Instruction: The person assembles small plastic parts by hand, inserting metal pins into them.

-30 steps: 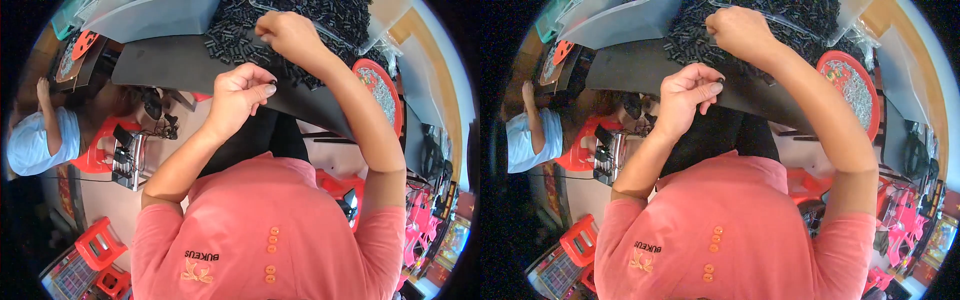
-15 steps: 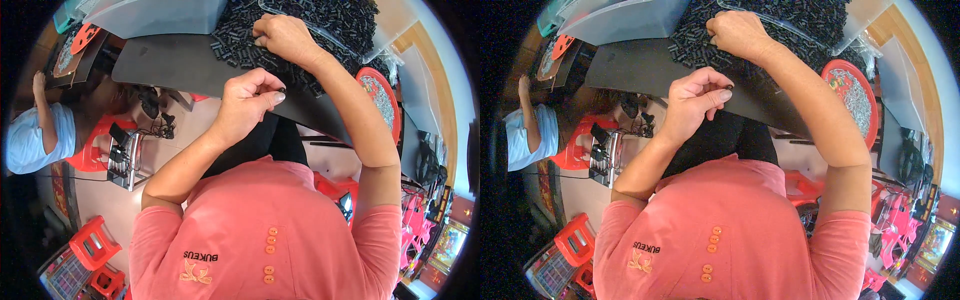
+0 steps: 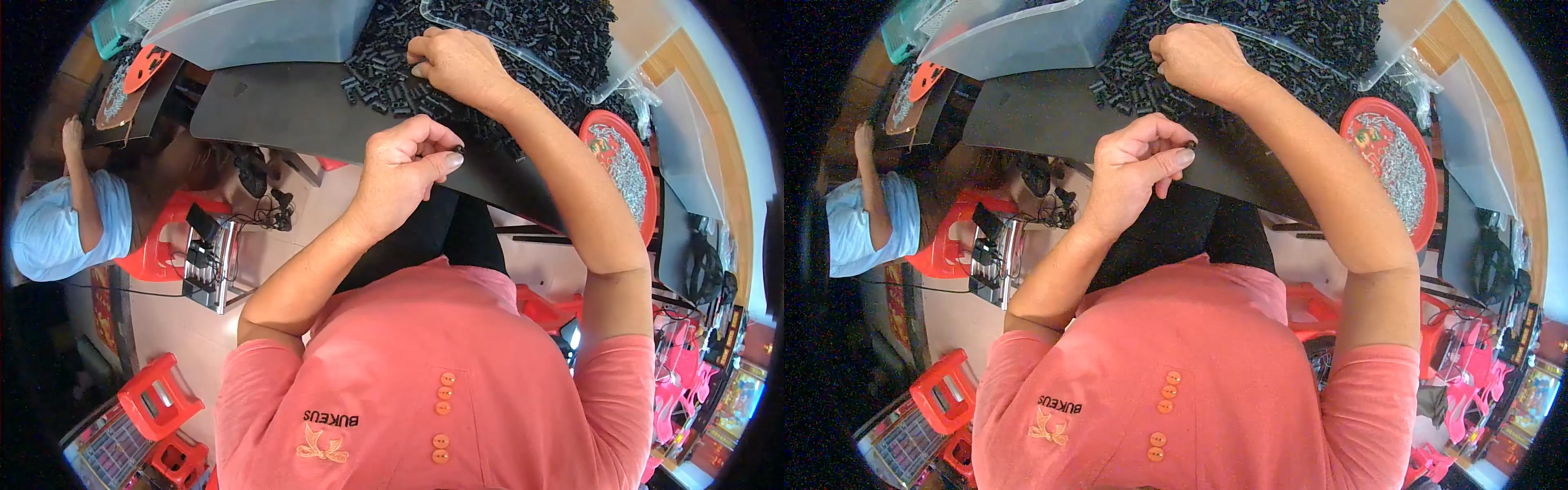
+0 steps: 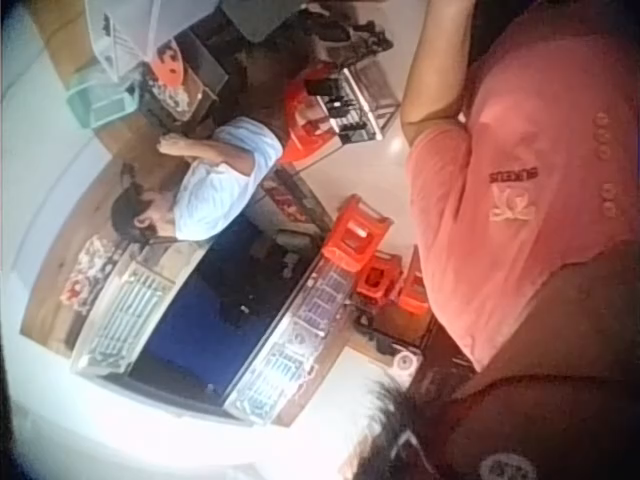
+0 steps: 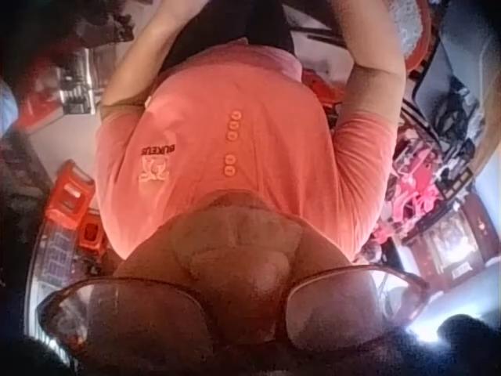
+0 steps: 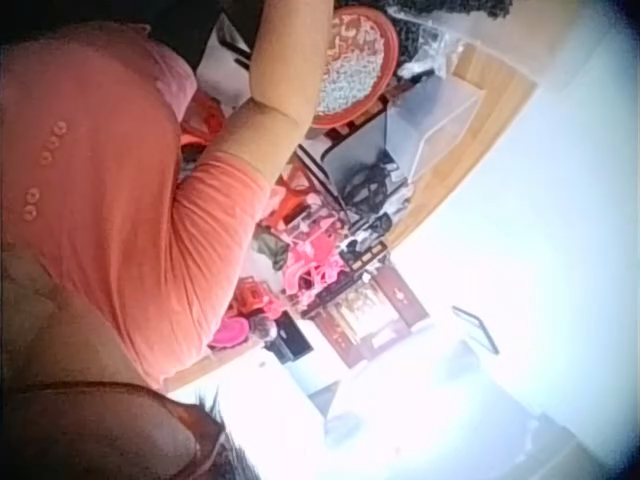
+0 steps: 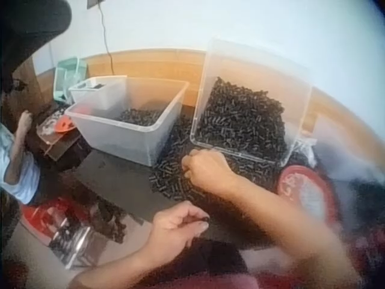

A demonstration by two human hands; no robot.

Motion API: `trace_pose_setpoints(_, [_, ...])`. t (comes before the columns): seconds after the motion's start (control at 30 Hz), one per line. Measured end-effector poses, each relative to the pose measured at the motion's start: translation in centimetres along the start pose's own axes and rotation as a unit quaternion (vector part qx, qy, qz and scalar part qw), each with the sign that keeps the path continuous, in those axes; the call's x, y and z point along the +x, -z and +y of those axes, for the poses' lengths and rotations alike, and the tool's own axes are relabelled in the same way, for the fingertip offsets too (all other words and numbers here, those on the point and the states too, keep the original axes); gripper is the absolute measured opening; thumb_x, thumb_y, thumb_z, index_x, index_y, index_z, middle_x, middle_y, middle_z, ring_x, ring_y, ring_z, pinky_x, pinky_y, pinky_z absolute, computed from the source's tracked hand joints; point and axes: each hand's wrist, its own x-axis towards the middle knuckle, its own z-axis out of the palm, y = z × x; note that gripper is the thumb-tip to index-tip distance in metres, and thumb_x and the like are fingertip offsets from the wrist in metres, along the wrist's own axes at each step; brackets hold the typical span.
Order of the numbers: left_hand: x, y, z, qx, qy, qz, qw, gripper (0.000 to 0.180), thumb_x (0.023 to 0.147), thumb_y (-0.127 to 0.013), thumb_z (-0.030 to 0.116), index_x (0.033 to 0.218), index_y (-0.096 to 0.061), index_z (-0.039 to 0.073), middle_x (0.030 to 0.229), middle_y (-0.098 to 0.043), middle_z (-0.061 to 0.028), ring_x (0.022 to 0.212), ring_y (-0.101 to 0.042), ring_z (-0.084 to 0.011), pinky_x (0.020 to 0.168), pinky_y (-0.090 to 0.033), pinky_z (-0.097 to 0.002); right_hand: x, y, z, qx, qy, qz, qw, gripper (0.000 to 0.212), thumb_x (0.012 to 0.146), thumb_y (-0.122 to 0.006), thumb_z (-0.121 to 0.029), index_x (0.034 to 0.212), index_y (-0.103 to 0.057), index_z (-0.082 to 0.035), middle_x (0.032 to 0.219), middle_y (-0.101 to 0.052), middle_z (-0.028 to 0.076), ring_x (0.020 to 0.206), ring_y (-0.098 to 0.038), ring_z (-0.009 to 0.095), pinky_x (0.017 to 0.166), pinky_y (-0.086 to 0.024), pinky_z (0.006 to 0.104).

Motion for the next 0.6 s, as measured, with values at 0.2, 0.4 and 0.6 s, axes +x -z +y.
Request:
trace_pose_setpoints(0.2, [-0.1,0.0,-0.4,-0.006,-0.007,0.003,1.000,0.008,0.087,-0.067,0.000,0.095,-0.066,-0.001,0.075,-0.061,-0.0019,0.059,-0.054,-0.0060,0.045,-0.041,-0.0192,0.0,-0.2,-0.5,0.008,-0.002,0.020,1.000,0.015,0.081,-0.067,-0.022,0.088,-0.068,-0.009,0.093,-0.068,0.010,0.086,-0.066,0.034,0.074,-0.051,0.0473])
trace_pose_setpoints(0.4, [-0.1,-0.1,-0.4,-0.002,-0.011,-0.001,1.000,0.008,0.087,-0.067,-0.001,0.095,-0.066,-0.001,0.075,-0.061,-0.0021,0.060,-0.055,-0.0063,0.045,-0.042,-0.0190,-0.4,-1.0,0.4,-0.022,-0.003,0.058,0.998,0.012,0.082,-0.066,-0.018,0.086,-0.064,-0.007,0.090,-0.067,0.012,0.084,-0.065,0.036,0.071,-0.050,0.0483])
trace_pose_setpoints(0.6, [0.0,-0.1,-0.3,-0.038,-0.001,0.024,0.999,0.009,0.086,-0.067,-0.001,0.095,-0.065,-0.002,0.075,-0.062,-0.0036,0.059,-0.055,-0.0071,0.043,-0.042,-0.0205,-4.1,3.1,-1.1,0.245,-0.078,0.075,0.963,0.013,0.085,-0.064,-0.013,0.088,-0.060,-0.001,0.078,-0.065,0.008,0.074,-0.063,0.024,0.067,-0.046,0.0359])
